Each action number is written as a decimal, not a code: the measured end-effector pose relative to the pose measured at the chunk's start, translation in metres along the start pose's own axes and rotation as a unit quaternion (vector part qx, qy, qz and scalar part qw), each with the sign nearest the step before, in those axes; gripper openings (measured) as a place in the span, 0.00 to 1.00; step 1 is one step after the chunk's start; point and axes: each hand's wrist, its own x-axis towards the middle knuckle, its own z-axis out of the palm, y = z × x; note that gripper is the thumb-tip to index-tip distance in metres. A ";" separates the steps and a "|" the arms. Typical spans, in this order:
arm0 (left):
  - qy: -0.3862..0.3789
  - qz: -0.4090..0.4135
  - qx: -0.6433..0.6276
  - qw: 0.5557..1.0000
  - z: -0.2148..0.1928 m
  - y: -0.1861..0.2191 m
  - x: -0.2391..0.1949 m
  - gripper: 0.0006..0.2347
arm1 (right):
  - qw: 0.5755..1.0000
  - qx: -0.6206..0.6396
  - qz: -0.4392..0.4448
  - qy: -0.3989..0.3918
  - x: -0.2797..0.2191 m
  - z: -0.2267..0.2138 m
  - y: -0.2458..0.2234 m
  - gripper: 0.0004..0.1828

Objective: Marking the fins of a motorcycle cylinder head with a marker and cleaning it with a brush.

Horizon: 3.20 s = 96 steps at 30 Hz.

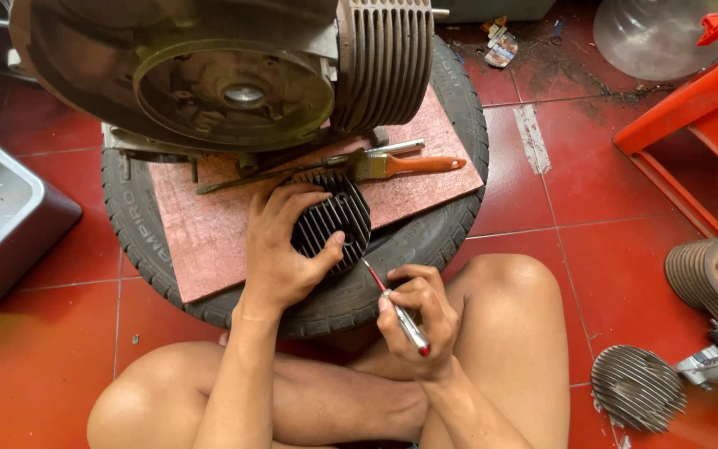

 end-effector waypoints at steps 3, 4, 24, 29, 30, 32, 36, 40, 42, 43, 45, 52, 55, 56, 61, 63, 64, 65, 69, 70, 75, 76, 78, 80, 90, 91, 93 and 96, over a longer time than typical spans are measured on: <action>0.001 0.007 -0.002 1.000 0.000 0.001 0.000 0.15 | 0.999 -0.005 0.023 -0.036 0.009 0.000 -0.006 0.04; 0.000 0.007 -0.003 1.000 0.000 0.002 -0.001 0.15 | 0.999 -0.006 0.024 -0.036 0.008 -0.001 -0.006 0.04; 0.002 0.008 -0.003 1.000 0.000 0.002 -0.001 0.15 | 0.999 -0.021 -0.034 -0.019 -0.001 0.005 -0.006 0.05; 0.001 0.005 -0.002 1.000 0.000 0.003 -0.001 0.15 | 0.999 -0.026 -0.012 -0.026 0.001 0.004 -0.007 0.05; 0.004 0.004 0.000 1.000 0.000 0.003 0.000 0.15 | 1.000 -0.005 0.004 -0.021 0.004 0.002 -0.008 0.06; 0.005 0.003 0.002 1.000 0.000 0.001 -0.001 0.15 | 1.000 -0.023 0.006 -0.018 0.006 0.003 -0.004 0.05; 0.005 -0.003 0.003 1.000 0.000 0.001 -0.001 0.15 | 1.000 -0.013 0.025 0.008 0.006 0.001 0.000 0.05; 0.007 -0.004 0.000 1.000 0.001 0.001 -0.002 0.15 | 0.998 0.050 0.045 0.021 -0.003 0.001 0.000 0.04; 0.006 -0.006 0.002 1.000 0.000 0.001 -0.002 0.16 | 0.999 0.000 0.052 -0.006 0.002 0.002 -0.004 0.05; 0.006 -0.007 0.003 1.000 0.001 0.001 -0.002 0.16 | 0.999 0.001 0.053 -0.006 0.004 0.002 -0.003 0.05; 0.005 -0.004 0.003 1.000 0.000 0.002 -0.002 0.15 | 0.996 0.031 0.083 -0.016 0.008 0.001 -0.005 0.05; 0.003 0.000 0.002 1.000 0.001 0.003 -0.001 0.15 | 0.995 0.033 0.088 -0.030 0.011 -0.007 -0.004 0.04; 0.003 0.003 0.007 1.000 0.000 0.003 -0.001 0.15 | 0.994 0.048 0.086 -0.039 0.008 -0.007 -0.002 0.04; 0.004 0.003 0.004 1.000 0.000 0.003 -0.001 0.15 | 0.996 0.045 0.071 -0.035 0.007 -0.006 -0.002 0.04; 0.003 -0.001 0.003 1.000 0.001 0.003 -0.002 0.15 | 0.997 0.013 0.061 -0.041 0.009 -0.001 -0.008 0.04; 0.001 0.000 0.003 1.000 0.001 0.002 -0.002 0.15 | 0.998 0.013 0.027 -0.047 0.008 -0.002 -0.008 0.06; 0.003 0.001 0.005 1.000 0.000 0.002 -0.002 0.15 | 0.998 0.014 0.025 -0.047 0.007 -0.001 -0.009 0.06; 0.006 0.001 0.005 1.000 0.000 0.002 -0.002 0.15 | 0.999 0.012 0.028 -0.036 0.006 -0.001 -0.010 0.06; -0.006 -0.035 0.102 0.994 -0.002 0.012 -0.005 0.18 | 0.998 -0.010 0.043 -0.043 0.004 0.003 -0.008 0.04; -0.005 -0.034 0.102 0.994 0.003 0.018 -0.007 0.18 | 0.998 -0.011 0.042 -0.042 0.005 0.002 -0.008 0.04; 0.085 -0.028 0.108 0.990 0.014 0.030 -0.010 0.18 | 0.999 0.011 0.052 -0.012 0.005 -0.002 -0.007 0.04; 0.089 -0.029 0.109 0.990 0.014 0.027 -0.009 0.18 | 0.999 0.012 0.049 -0.015 0.005 -0.001 -0.006 0.04; 0.085 -0.021 0.091 0.992 0.015 0.023 -0.009 0.16 | 0.999 0.005 0.042 -0.009 0.005 0.000 -0.006 0.03; 0.081 -0.016 0.084 0.993 0.015 0.019 -0.008 0.16 | 0.998 0.002 0.052 -0.021 0.007 0.002 -0.004 0.03; 0.105 -0.009 0.072 0.992 0.017 0.019 -0.006 0.16 | 0.997 -0.003 0.037 -0.062 0.008 0.007 -0.002 0.04; 0.105 -0.007 0.073 0.992 0.018 0.019 -0.008 0.16 | 0.998 -0.002 0.036 -0.060 0.006 0.005 -0.002 0.04; 0.103 -0.018 0.068 0.992 0.020 0.018 -0.010 0.16 | 0.998 0.016 0.052 -0.036 0.003 0.003 -0.002 0.04; 0.105 -0.014 0.074 0.992 0.019 0.018 -0.009 0.16 | 0.998 -0.009 0.033 -0.061 0.007 0.009 0.000 0.06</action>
